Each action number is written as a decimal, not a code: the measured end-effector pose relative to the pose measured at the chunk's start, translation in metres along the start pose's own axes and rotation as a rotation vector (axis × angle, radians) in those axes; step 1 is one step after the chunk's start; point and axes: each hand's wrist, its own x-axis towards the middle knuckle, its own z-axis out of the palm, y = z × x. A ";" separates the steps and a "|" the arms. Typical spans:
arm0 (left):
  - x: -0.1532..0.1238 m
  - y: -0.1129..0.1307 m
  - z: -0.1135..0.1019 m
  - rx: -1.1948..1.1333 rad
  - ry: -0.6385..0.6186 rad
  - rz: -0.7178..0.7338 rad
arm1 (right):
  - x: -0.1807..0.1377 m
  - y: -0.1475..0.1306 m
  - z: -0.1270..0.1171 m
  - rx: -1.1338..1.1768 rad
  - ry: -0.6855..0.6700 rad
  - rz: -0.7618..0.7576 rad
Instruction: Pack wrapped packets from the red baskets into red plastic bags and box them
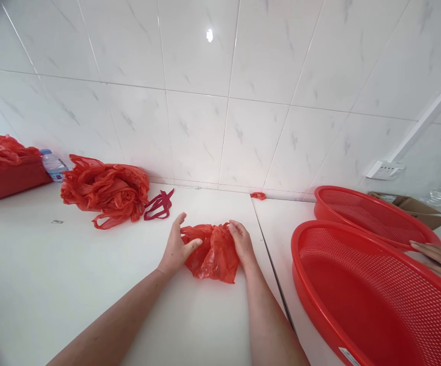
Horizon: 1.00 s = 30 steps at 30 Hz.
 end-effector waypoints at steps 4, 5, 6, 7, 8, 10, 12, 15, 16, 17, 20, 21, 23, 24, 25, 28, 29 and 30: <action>-0.009 0.003 0.009 -0.034 -0.227 0.001 | -0.016 -0.004 0.025 -0.177 -0.174 -0.054; -0.010 0.004 0.009 -0.031 -0.255 0.003 | -0.020 -0.005 0.031 -0.183 -0.220 -0.058; -0.011 0.005 0.009 -0.022 -0.270 0.000 | -0.022 -0.005 0.036 -0.187 -0.250 -0.061; -0.011 0.006 0.009 -0.008 -0.277 -0.011 | -0.024 -0.005 0.039 -0.195 -0.259 -0.062; -0.011 0.006 0.008 0.013 -0.275 -0.025 | -0.024 -0.005 0.041 -0.211 -0.254 -0.063; -0.010 0.005 0.007 0.068 -0.259 -0.040 | -0.022 -0.005 0.042 -0.256 -0.224 -0.077; -0.008 0.004 0.006 0.113 -0.239 -0.018 | -0.019 -0.004 0.039 -0.280 -0.183 -0.108; -0.006 0.003 0.006 0.146 -0.215 0.038 | -0.017 -0.003 0.034 -0.234 -0.145 -0.124; -0.006 0.003 0.005 0.153 -0.207 0.051 | -0.017 -0.003 0.033 -0.196 -0.143 -0.114; -0.005 0.004 0.004 0.158 -0.196 0.058 | -0.016 -0.002 0.032 -0.151 -0.144 -0.100; -0.002 0.005 -0.002 0.148 -0.096 0.031 | -0.013 0.001 0.029 -0.028 -0.094 -0.041; -0.001 0.005 -0.005 0.138 -0.048 0.012 | -0.012 0.002 0.027 -0.007 -0.069 -0.025; 0.003 0.003 -0.012 0.123 0.052 -0.013 | -0.010 0.003 0.025 0.006 -0.042 -0.009; 0.005 0.002 -0.015 0.122 0.095 -0.015 | -0.010 0.002 0.024 -0.002 -0.046 -0.008; 0.006 0.001 -0.017 0.125 0.130 -0.009 | -0.011 0.002 0.023 -0.015 -0.058 -0.008; 0.007 0.000 -0.020 0.157 0.184 0.052 | -0.014 -0.001 0.023 -0.073 -0.106 -0.013; 0.006 0.001 -0.018 0.168 0.175 0.089 | -0.015 -0.001 0.024 -0.086 -0.121 -0.025; 0.004 0.003 -0.016 0.177 0.150 0.133 | -0.017 -0.002 0.024 -0.090 -0.137 -0.040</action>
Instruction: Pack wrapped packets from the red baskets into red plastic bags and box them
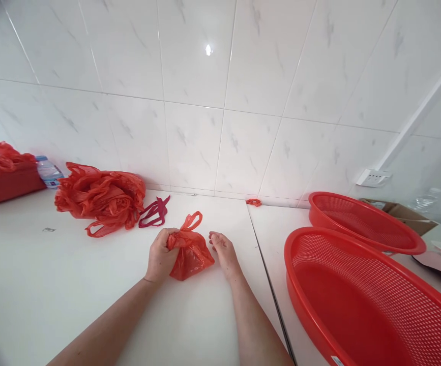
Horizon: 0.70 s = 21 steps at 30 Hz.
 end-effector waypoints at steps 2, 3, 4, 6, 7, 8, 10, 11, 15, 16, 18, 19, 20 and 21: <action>-0.005 0.008 0.004 0.003 -0.080 0.108 | -0.001 -0.001 0.001 0.027 -0.038 -0.029; -0.008 0.013 0.006 0.001 -0.137 0.165 | -0.002 -0.001 0.001 0.057 -0.061 -0.029; -0.011 0.018 0.008 -0.005 -0.201 0.221 | -0.002 -0.001 0.000 0.099 -0.088 -0.014; -0.017 0.026 0.011 -0.027 -0.324 0.311 | -0.001 -0.002 -0.002 0.206 -0.118 0.042; -0.018 0.029 0.011 -0.039 -0.362 0.334 | -0.001 -0.003 -0.003 0.267 -0.113 0.073; -0.019 0.031 0.012 -0.047 -0.376 0.338 | -0.001 -0.003 -0.005 0.328 -0.099 0.098; -0.018 0.030 0.011 -0.044 -0.336 0.303 | -0.002 -0.005 -0.007 0.439 -0.065 0.122; -0.017 0.027 0.011 -0.036 -0.296 0.276 | -0.002 -0.007 -0.008 0.482 -0.057 0.126; -0.007 0.012 0.009 -0.025 -0.154 0.192 | -0.004 -0.009 -0.008 0.591 -0.032 0.121; -0.005 0.008 0.008 -0.030 -0.131 0.163 | -0.004 -0.009 -0.009 0.603 -0.025 0.118; -0.002 0.004 0.006 -0.039 -0.095 0.082 | -0.002 -0.006 -0.010 0.607 -0.021 0.115; 0.000 0.002 0.004 -0.043 -0.085 0.040 | 0.000 -0.004 -0.012 0.602 -0.023 0.111; 0.001 0.001 0.003 -0.049 -0.077 0.004 | 0.002 -0.002 -0.015 0.596 -0.023 0.099; 0.002 0.001 0.001 -0.057 -0.069 -0.030 | 0.004 0.000 -0.018 0.593 -0.012 0.077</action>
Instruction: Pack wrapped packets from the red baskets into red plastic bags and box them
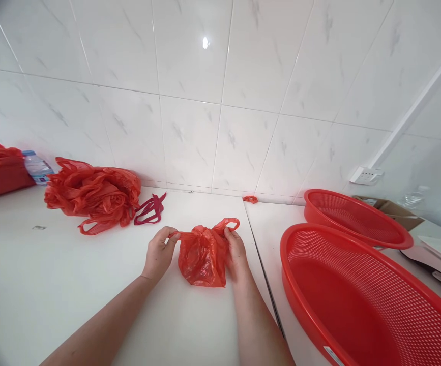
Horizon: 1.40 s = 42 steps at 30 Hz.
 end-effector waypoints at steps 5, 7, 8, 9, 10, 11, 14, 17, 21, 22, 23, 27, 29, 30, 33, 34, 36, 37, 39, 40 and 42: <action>0.004 0.002 -0.008 -0.068 0.051 -0.134 | 0.016 -0.003 -0.020 0.005 0.123 -0.114; 0.006 0.003 -0.010 -0.091 0.073 -0.170 | 0.019 -0.004 -0.024 0.008 0.146 -0.102; 0.007 0.003 -0.010 -0.100 0.085 -0.183 | 0.020 -0.005 -0.025 0.009 0.147 -0.098; 0.007 0.003 -0.010 -0.110 0.097 -0.196 | 0.020 -0.005 -0.026 0.010 0.143 -0.097; 0.008 0.003 -0.011 -0.120 0.103 -0.210 | 0.020 -0.005 -0.026 0.008 0.134 -0.098; 0.009 0.002 -0.011 -0.132 0.101 -0.224 | 0.019 -0.006 -0.026 0.006 0.115 -0.099; 0.010 -0.002 -0.014 -0.179 0.044 -0.280 | 0.016 -0.007 -0.026 0.001 0.017 -0.071; 0.010 -0.012 -0.017 -0.211 -0.065 -0.320 | 0.013 -0.009 -0.024 0.033 -0.029 -0.024; 0.008 -0.027 -0.012 -0.134 -0.270 -0.257 | 0.006 -0.009 -0.014 0.058 -0.080 0.021; 0.007 -0.028 -0.009 -0.097 -0.301 -0.242 | 0.004 -0.008 -0.011 0.042 -0.115 0.038; 0.006 -0.029 -0.006 -0.063 -0.318 -0.234 | 0.003 -0.007 -0.008 0.023 -0.146 0.058; 0.004 -0.026 -0.002 -0.053 -0.295 -0.247 | 0.003 -0.002 -0.006 0.000 -0.116 0.133; 0.006 -0.025 -0.006 -0.065 -0.250 -0.291 | 0.005 0.000 -0.009 0.010 -0.023 0.145; 0.008 -0.025 -0.009 -0.063 -0.220 -0.318 | 0.007 0.000 -0.010 0.004 0.019 0.133; 0.013 -0.025 -0.018 -0.075 -0.145 -0.358 | 0.011 -0.001 -0.013 -0.041 0.098 0.047; 0.014 -0.024 -0.020 -0.095 -0.135 -0.358 | 0.013 -0.002 -0.013 -0.051 0.111 0.021; 0.015 -0.021 -0.021 -0.146 -0.124 -0.355 | 0.015 -0.004 -0.015 -0.057 0.138 -0.012; 0.015 -0.018 -0.020 -0.167 -0.114 -0.355 | 0.015 -0.004 -0.015 -0.055 0.153 -0.024; 0.014 -0.012 -0.018 -0.198 -0.088 -0.348 | 0.016 -0.006 -0.017 -0.057 0.174 -0.049; 0.013 -0.009 -0.017 -0.212 -0.072 -0.346 | 0.016 -0.006 -0.018 -0.058 0.178 -0.058; 0.012 -0.004 -0.016 -0.239 -0.045 -0.348 | 0.015 -0.007 -0.019 -0.061 0.173 -0.067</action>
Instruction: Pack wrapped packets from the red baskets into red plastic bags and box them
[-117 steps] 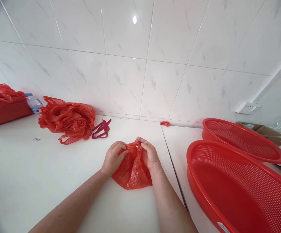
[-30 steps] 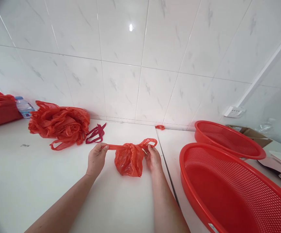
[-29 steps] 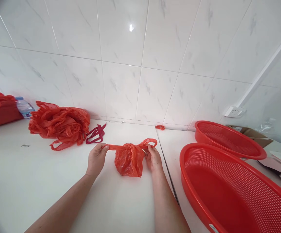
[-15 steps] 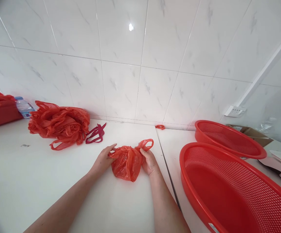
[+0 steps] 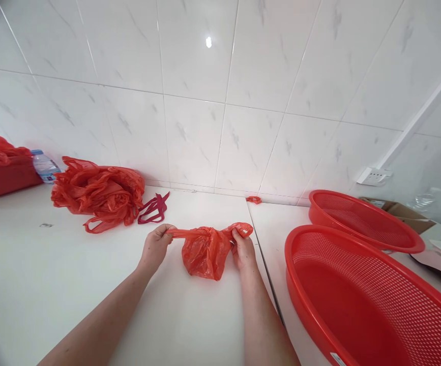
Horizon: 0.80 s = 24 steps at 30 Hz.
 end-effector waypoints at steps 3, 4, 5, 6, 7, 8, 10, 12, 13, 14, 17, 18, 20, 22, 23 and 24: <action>-0.002 0.003 0.000 -0.056 0.026 -0.005 | -0.003 -0.001 0.000 0.003 -0.029 -0.005; -0.002 0.004 -0.001 -0.079 0.038 -0.009 | -0.004 -0.001 0.000 0.004 -0.044 0.000; -0.001 0.003 -0.003 -0.106 0.046 -0.015 | -0.005 -0.002 0.001 0.001 -0.063 0.010; -0.001 0.003 -0.004 -0.140 0.047 -0.025 | -0.006 -0.002 0.001 -0.001 -0.083 0.020; 0.000 0.002 -0.005 -0.183 0.034 -0.039 | -0.007 -0.002 0.001 -0.003 -0.102 0.028; 0.001 0.000 -0.006 -0.236 0.004 -0.057 | -0.008 -0.003 0.002 -0.004 -0.118 0.035; 0.001 -0.003 -0.005 -0.371 -0.091 -0.110 | -0.009 -0.003 0.002 -0.003 -0.129 0.043; 0.000 -0.005 -0.004 -0.509 -0.192 -0.179 | -0.009 -0.003 0.003 -0.005 -0.119 0.053; -0.001 -0.006 -0.003 -0.568 -0.239 -0.214 | -0.008 -0.002 0.002 -0.009 -0.112 0.060; -0.001 -0.006 -0.001 -0.620 -0.279 -0.247 | -0.008 -0.002 0.002 -0.011 -0.109 0.065; -0.003 -0.007 0.001 -0.738 -0.351 -0.321 | -0.008 -0.002 0.002 -0.013 -0.117 0.071; -0.003 -0.008 0.002 -0.760 -0.358 -0.342 | -0.008 -0.002 0.001 -0.015 -0.123 0.072; -0.002 -0.009 0.002 -0.780 -0.349 -0.365 | -0.008 -0.002 0.001 -0.021 -0.122 0.069; -0.001 -0.010 0.001 -0.787 -0.340 -0.374 | -0.008 -0.002 0.001 -0.019 -0.109 0.066; 0.000 -0.011 0.001 -0.792 -0.338 -0.378 | -0.008 -0.002 0.001 -0.014 -0.101 0.068; 0.000 -0.011 0.000 -0.798 -0.340 -0.382 | -0.007 -0.002 0.001 -0.007 -0.094 0.071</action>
